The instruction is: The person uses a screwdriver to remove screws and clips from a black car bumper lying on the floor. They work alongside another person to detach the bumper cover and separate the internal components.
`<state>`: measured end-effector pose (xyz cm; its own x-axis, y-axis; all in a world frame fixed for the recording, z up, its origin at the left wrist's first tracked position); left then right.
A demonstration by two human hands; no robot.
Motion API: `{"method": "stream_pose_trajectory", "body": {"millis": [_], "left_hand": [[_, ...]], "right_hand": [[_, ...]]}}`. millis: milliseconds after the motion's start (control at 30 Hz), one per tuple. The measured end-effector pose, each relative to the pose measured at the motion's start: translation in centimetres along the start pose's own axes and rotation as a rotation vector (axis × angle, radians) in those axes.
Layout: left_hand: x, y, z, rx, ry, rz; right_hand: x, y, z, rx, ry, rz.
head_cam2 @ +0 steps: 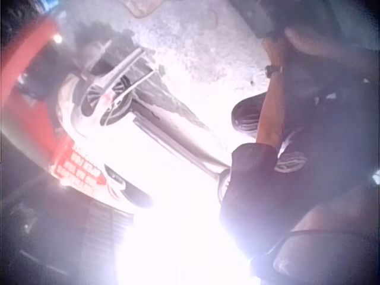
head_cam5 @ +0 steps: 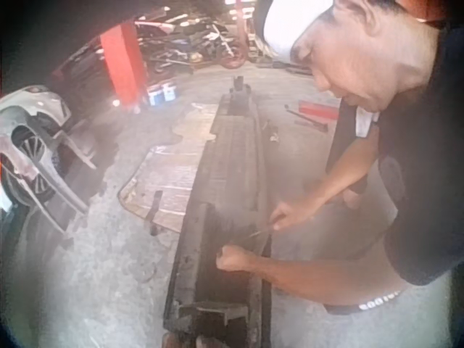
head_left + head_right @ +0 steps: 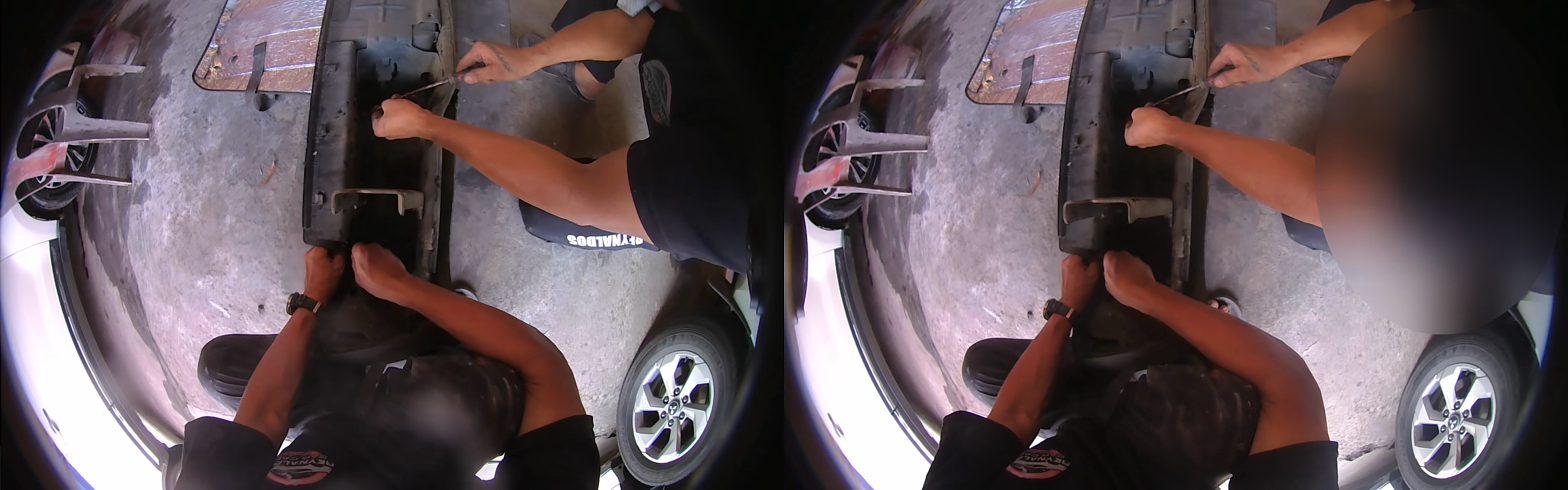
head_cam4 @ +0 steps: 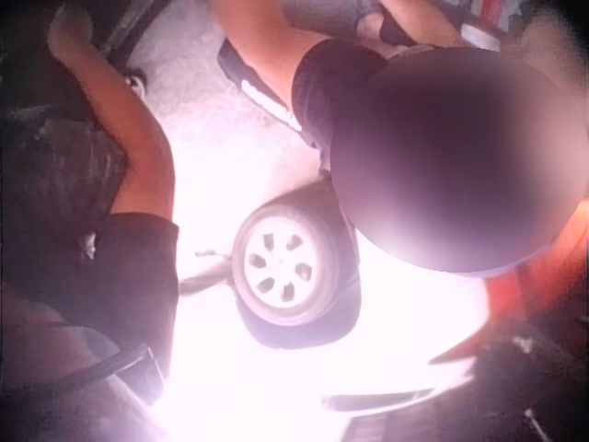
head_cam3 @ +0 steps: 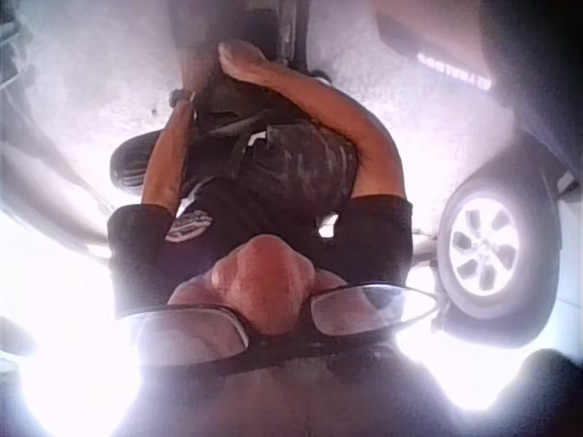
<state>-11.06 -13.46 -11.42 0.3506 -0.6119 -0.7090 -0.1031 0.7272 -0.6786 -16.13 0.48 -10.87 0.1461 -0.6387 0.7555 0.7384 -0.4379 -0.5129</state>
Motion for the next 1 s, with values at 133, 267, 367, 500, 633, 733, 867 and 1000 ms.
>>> {"method": "stream_pose_trajectory", "body": {"millis": [133,267,367,500,633,733,867,1000], "left_hand": [[-0.9,-0.5,0.2,0.039,-0.058,-0.004],[-1.3,-0.4,0.1,-0.019,0.012,0.052],[-1.2,-0.6,0.2,0.047,-0.026,0.010],[-0.7,-0.3,0.1,0.020,-0.024,0.018],[-1.2,-0.6,0.2,-0.043,-0.020,0.021],[-0.8,-0.4,0.0,0.002,-0.030,-0.002],[-0.4,-0.4,0.1,-0.006,-0.035,0.005],[-0.3,-0.4,0.1,-0.020,-0.014,0.003]], "right_hand": [[2.2,-1.9,-0.5,0.105,0.098,0.078],[2.4,-1.8,-1.3,0.036,0.203,-0.034],[2.6,-1.1,-0.7,-0.036,0.250,-0.114],[2.0,0.0,0.6,-0.116,0.145,-0.074],[1.1,0.0,0.9,-0.056,0.100,-0.029],[0.7,0.1,1.0,-0.066,0.077,-0.039],[0.7,0.1,0.9,-0.052,0.086,-0.054],[0.6,0.1,1.0,-0.056,0.085,-0.041]]}}
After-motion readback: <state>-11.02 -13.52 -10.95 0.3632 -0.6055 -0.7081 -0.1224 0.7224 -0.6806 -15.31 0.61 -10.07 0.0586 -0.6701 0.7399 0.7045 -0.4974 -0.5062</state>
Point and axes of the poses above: each hand's wrist, its own z-axis away from the middle knuckle, its own y-axis out of the palm, x = y × z, the point moved 3 cm from there along -z, towards the middle knuckle, and after that the axes turned 6 degrees about y, right-handed, at the moved point
